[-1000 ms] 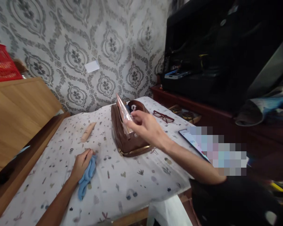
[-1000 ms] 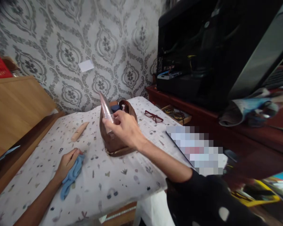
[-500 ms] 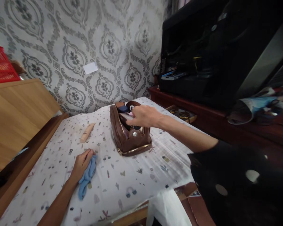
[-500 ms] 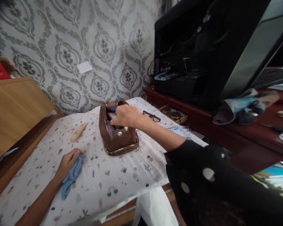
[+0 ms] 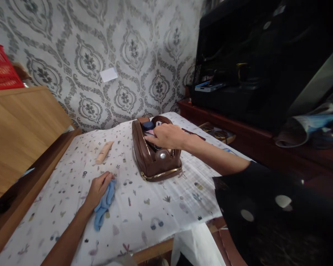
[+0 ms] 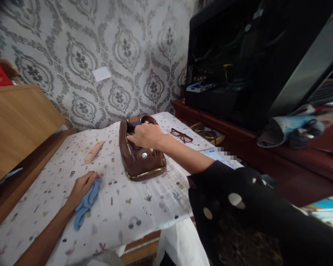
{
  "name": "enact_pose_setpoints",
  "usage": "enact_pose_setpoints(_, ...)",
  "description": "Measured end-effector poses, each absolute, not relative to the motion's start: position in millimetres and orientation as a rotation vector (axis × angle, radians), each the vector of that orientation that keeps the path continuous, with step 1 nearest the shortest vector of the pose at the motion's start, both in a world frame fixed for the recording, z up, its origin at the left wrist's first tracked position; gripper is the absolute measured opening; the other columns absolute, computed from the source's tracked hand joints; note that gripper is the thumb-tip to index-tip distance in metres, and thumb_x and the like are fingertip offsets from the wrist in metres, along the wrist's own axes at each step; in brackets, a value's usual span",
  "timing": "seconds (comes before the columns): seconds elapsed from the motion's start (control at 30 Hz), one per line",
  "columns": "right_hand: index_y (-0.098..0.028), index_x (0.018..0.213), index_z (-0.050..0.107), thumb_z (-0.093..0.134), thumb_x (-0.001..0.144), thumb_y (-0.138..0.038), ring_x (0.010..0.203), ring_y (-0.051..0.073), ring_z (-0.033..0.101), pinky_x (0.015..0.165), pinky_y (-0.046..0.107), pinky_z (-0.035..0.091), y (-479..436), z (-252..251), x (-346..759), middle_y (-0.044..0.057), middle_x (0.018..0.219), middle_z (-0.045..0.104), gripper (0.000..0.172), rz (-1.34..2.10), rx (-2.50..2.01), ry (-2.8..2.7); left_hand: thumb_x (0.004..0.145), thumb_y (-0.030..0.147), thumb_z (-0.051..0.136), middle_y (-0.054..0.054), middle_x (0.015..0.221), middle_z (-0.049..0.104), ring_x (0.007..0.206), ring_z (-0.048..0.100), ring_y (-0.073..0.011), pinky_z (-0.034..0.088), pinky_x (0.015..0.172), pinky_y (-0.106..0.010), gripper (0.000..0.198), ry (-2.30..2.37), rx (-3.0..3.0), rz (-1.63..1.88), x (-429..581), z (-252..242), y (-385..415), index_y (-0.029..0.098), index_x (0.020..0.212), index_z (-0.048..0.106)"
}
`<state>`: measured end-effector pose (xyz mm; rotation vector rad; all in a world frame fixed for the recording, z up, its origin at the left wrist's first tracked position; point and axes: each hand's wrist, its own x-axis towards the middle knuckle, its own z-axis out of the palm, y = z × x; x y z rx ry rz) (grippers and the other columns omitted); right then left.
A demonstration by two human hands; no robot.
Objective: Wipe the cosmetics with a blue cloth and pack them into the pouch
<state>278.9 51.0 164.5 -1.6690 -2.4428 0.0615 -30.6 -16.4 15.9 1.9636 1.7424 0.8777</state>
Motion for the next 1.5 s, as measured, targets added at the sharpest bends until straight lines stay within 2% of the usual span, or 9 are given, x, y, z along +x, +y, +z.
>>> enact_pose_setpoints(0.27, -0.011, 0.114, 0.07, 0.042, 0.101, -0.041, 0.109, 0.034, 0.069, 0.085, 0.038, 0.051, 45, 154, 264, 0.021, 0.11, 0.073, 0.043, -0.078, -1.656, -2.414, 0.093, 0.06, 0.04, 0.003, 0.056, 0.05, 0.057, 0.05, -0.0162, 0.04, 0.059, -0.026, 0.05, 1.734, 1.976, 0.887, -32, 13, -16, 0.019, 0.081, 0.065)
enact_pose_setpoints(0.43, -0.011, 0.11, 0.071, 0.044, 0.102, -0.042, 0.109, 0.031, 0.069, 0.086, 0.033, 0.049, 50, 150, 273, 0.018, 0.109, 0.074, 0.042, 0.142, -1.575, -2.425, 0.092, 0.06, 0.04, 0.002, 0.057, 0.052, 0.058, 0.051, -0.0167, 0.041, 0.061, -0.027, 0.05, 1.723, 1.999, 0.891, -32, 15, -15, 0.019, 0.08, 0.065)
enact_pose_setpoints(0.53, -0.011, 0.118, 0.069, 0.052, 0.099, -0.036, 0.1, 0.025, 0.071, 0.081, 0.028, 0.049, 53, 155, 280, 0.013, 0.106, 0.076, 0.036, 0.339, -1.494, -2.404, 0.093, 0.06, 0.04, 0.002, 0.058, 0.053, 0.06, 0.053, -0.0174, 0.042, 0.062, -0.027, 0.05, 1.722, 2.003, 0.876, -32, 16, -15, 0.018, 0.08, 0.066)
enact_pose_setpoints(0.63, -0.011, 0.128, 0.065, 0.057, 0.096, -0.029, 0.09, 0.02, 0.071, 0.078, 0.025, 0.048, 53, 156, 282, 0.01, 0.105, 0.076, 0.037, 0.455, -1.477, -2.344, 0.093, 0.06, 0.04, 0.001, 0.06, 0.054, 0.062, 0.054, -0.0177, 0.042, 0.063, -0.027, 0.051, 1.722, 2.001, 0.866, -32, 16, -15, 0.018, 0.081, 0.066)
enact_pose_setpoints(0.83, -0.014, 0.106, 0.075, 0.053, 0.095, -0.02, 0.082, 0.018, 0.069, 0.075, 0.026, 0.046, 59, 150, 287, 0.007, 0.088, 0.076, 0.025, 0.357, -1.432, -2.36, 0.093, 0.06, 0.039, 0.002, 0.059, 0.051, 0.059, 0.05, -0.0167, 0.041, 0.061, -0.027, 0.051, 1.718, 1.994, 0.862, -33, 15, -15, 0.018, 0.081, 0.066)
enact_pose_setpoints(1.03, -0.017, 0.102, 0.072, 0.056, 0.091, -0.025, 0.093, 0.022, 0.068, 0.076, 0.027, 0.044, 63, 141, 284, 0.009, 0.096, 0.076, 0.021, 0.229, -1.455, -2.415, 0.094, 0.06, 0.039, 0.001, 0.06, 0.054, 0.06, 0.051, -0.0169, 0.042, 0.061, -0.026, 0.051, 1.717, 2.0, 0.854, -36, 10, -13, 0.018, 0.083, 0.067)
enact_pose_setpoints(1.23, -0.019, 0.099, 0.071, 0.063, 0.084, -0.034, 0.091, 0.021, 0.067, 0.074, 0.026, 0.045, 65, 139, 279, 0.008, 0.101, 0.074, 0.022, 0.389, -1.423, -2.483, 0.095, 0.059, 0.039, 0.003, 0.058, 0.051, 0.059, 0.051, -0.0165, 0.041, 0.06, -0.026, 0.05, 1.725, 2.005, 0.847, -37, 9, -13, 0.019, 0.084, 0.067)
enact_pose_setpoints(1.37, -0.019, 0.101, 0.071, 0.064, 0.08, -0.024, 0.089, 0.02, 0.066, 0.075, 0.026, 0.046, 68, 140, 281, 0.006, 0.097, 0.074, 0.023, 0.476, -1.342, -2.498, 0.094, 0.06, 0.039, 0.002, 0.059, 0.053, 0.059, 0.051, -0.0165, 0.042, 0.061, -0.026, 0.051, 1.725, 2.009, 0.843, -36, 10, -13, 0.018, 0.083, 0.067)
enact_pose_setpoints(1.5, -0.019, 0.1, 0.072, 0.058, 0.079, -0.01, 0.093, 0.02, 0.067, 0.079, 0.025, 0.045, 71, 137, 281, 0.006, 0.1, 0.075, 0.027, 0.384, -1.346, -2.492, 0.095, 0.059, 0.038, 0.001, 0.062, 0.056, 0.063, 0.053, -0.0175, 0.042, 0.063, -0.026, 0.05, 1.706, 2.019, 0.841, -36, 10, -13, 0.019, 0.083, 0.066)
